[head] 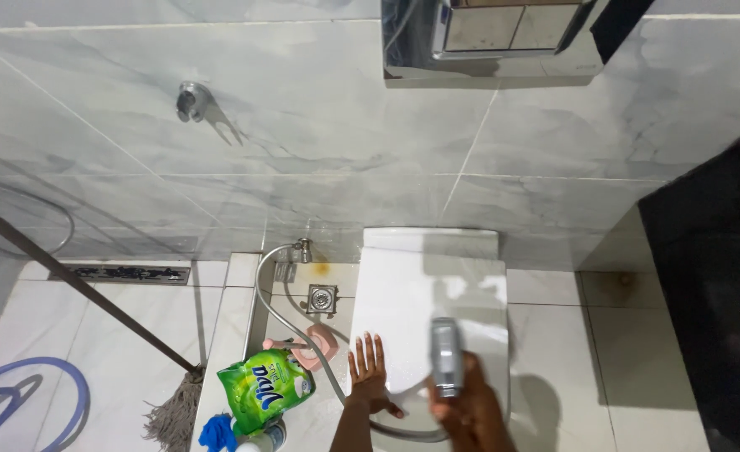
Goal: Cleaning the toilet bowl and lid using a bidet spray hose and a sponge.
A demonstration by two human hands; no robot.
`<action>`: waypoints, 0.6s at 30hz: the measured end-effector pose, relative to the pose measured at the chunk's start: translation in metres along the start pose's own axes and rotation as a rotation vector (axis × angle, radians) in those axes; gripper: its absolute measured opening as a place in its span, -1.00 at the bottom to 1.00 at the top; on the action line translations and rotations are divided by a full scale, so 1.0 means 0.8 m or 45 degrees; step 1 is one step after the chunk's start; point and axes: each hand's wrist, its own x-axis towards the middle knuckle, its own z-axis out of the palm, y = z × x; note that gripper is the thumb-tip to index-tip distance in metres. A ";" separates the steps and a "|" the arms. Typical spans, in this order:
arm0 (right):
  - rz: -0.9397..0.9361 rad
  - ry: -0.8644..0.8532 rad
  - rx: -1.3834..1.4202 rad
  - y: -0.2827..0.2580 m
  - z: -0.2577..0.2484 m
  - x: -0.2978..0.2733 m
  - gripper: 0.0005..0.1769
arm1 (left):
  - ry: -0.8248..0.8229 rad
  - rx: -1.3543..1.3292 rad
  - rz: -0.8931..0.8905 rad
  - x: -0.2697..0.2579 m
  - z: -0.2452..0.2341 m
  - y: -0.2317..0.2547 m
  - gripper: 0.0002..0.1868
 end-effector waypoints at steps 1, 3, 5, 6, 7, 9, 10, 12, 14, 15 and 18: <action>0.073 0.125 0.034 0.035 -0.012 -0.010 -0.12 | -0.036 0.011 -0.018 -0.006 -0.005 0.002 0.93; 0.082 0.161 0.067 0.041 -0.010 -0.013 -0.10 | -0.035 -0.004 -0.017 -0.006 -0.008 0.001 0.93; 0.091 0.206 0.099 0.039 -0.003 -0.012 -0.07 | -0.035 -0.015 -0.008 0.008 0.012 -0.008 0.92; 0.012 0.023 -0.037 0.035 0.003 -0.010 -0.09 | 0.052 0.035 0.015 0.022 0.033 -0.016 0.93; -0.067 -0.155 -0.171 0.031 0.011 -0.008 -0.10 | 0.138 0.089 0.042 0.037 0.053 -0.026 0.94; -0.071 -0.083 -0.149 0.028 0.011 -0.010 -0.12 | 0.137 0.101 0.045 0.039 0.056 -0.028 0.94; -0.076 -0.017 -0.130 0.027 0.011 -0.011 -0.15 | 0.139 0.109 0.044 0.040 0.057 -0.029 0.94; -0.084 0.047 -0.110 0.025 0.012 -0.010 -0.17 | 0.082 0.064 0.022 0.015 0.022 -0.013 0.94; -0.085 0.109 -0.091 0.023 0.013 -0.010 -0.19 | 0.019 0.015 0.001 0.000 0.003 -0.005 0.95; -0.084 0.149 -0.081 0.023 0.014 -0.010 -0.20 | 0.024 0.004 0.002 -0.001 0.002 -0.005 0.95; -0.072 0.114 -0.041 0.029 0.017 -0.007 -0.17 | 0.041 -0.009 0.007 -0.001 0.006 -0.004 0.95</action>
